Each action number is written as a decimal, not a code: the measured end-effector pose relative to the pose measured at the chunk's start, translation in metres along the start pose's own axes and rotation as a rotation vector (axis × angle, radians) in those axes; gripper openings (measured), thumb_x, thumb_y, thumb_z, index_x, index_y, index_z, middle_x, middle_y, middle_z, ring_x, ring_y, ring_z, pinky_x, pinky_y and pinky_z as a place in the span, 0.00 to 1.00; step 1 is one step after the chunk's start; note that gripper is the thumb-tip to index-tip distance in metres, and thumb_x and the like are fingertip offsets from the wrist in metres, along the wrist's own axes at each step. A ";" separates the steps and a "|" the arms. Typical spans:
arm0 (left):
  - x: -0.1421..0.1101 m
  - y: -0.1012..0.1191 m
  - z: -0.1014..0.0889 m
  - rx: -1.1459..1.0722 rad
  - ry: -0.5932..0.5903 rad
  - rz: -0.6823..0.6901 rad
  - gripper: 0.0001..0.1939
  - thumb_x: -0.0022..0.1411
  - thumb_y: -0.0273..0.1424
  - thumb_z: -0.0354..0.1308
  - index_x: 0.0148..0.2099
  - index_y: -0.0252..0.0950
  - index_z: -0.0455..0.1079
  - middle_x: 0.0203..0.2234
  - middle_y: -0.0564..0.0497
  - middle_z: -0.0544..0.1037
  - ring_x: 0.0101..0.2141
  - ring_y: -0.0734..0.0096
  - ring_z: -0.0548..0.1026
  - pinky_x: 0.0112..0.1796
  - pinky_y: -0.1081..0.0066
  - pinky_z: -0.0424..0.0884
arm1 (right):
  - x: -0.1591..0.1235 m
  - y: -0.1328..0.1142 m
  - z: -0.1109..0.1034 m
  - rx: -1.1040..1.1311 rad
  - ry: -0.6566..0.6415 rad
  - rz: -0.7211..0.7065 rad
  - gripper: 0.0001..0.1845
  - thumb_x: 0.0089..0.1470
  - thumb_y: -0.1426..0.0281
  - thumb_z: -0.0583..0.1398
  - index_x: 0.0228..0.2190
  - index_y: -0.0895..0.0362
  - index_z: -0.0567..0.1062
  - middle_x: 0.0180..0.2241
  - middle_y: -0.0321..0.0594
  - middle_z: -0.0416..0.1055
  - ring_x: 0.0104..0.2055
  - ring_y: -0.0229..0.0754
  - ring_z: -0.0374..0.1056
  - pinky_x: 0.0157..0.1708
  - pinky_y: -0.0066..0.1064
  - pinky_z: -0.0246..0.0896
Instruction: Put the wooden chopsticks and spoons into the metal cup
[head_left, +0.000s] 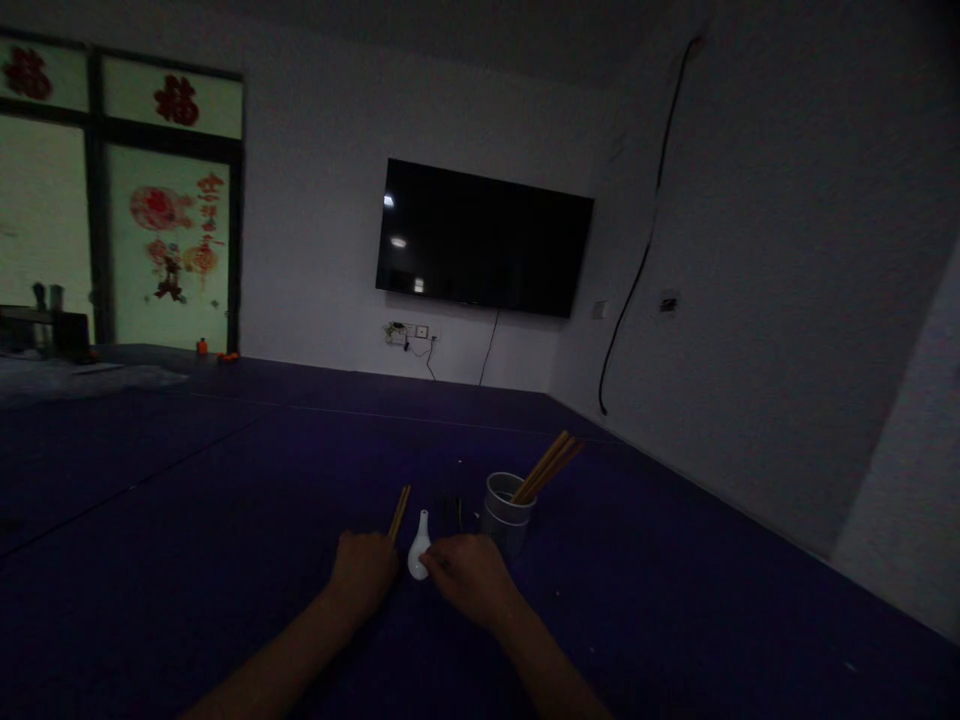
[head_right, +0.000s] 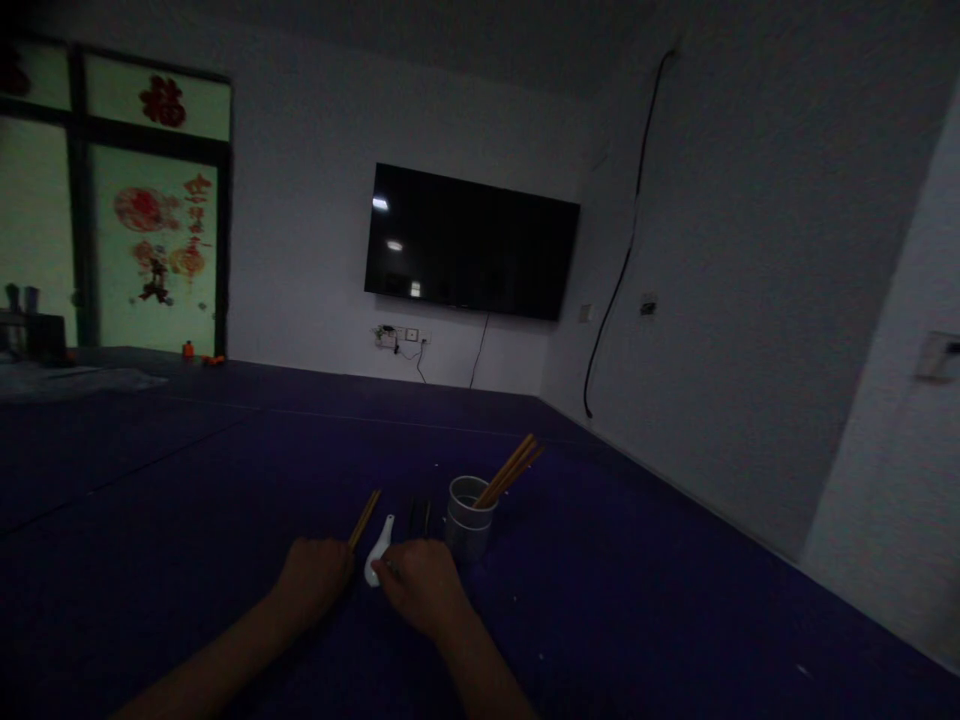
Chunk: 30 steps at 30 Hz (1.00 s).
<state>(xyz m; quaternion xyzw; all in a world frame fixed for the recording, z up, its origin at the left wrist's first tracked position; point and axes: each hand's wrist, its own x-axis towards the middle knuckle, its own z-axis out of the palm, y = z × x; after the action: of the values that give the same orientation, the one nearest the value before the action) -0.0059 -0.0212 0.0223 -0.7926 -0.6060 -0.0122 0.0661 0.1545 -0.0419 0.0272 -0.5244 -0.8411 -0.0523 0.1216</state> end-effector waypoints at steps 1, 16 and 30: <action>0.001 0.000 0.001 0.002 -0.001 -0.001 0.17 0.61 0.27 0.44 0.40 0.32 0.75 0.32 0.36 0.78 0.37 0.57 0.77 0.40 0.59 0.66 | 0.000 0.000 0.000 -0.005 -0.006 0.006 0.18 0.60 0.61 0.48 0.32 0.54 0.76 0.34 0.40 0.77 0.38 0.41 0.72 0.33 0.26 0.55; 0.005 -0.008 0.003 -0.010 -0.012 0.035 0.20 0.61 0.26 0.41 0.40 0.31 0.75 0.33 0.35 0.78 0.37 0.55 0.77 0.38 0.59 0.70 | -0.001 -0.001 -0.003 -0.003 -0.011 0.005 0.18 0.61 0.62 0.49 0.33 0.54 0.75 0.35 0.40 0.77 0.39 0.42 0.72 0.33 0.25 0.55; 0.001 -0.008 -0.004 -0.165 -0.052 -0.020 0.19 0.59 0.32 0.43 0.41 0.31 0.74 0.36 0.37 0.78 0.39 0.57 0.76 0.40 0.63 0.69 | -0.002 -0.002 -0.003 0.001 -0.016 0.005 0.18 0.60 0.62 0.49 0.34 0.54 0.76 0.35 0.41 0.77 0.39 0.41 0.72 0.33 0.26 0.55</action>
<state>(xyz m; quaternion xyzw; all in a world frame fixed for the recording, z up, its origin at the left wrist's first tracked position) -0.0133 -0.0185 0.0271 -0.7894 -0.6123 -0.0421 -0.0154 0.1542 -0.0451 0.0299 -0.5266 -0.8409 -0.0471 0.1152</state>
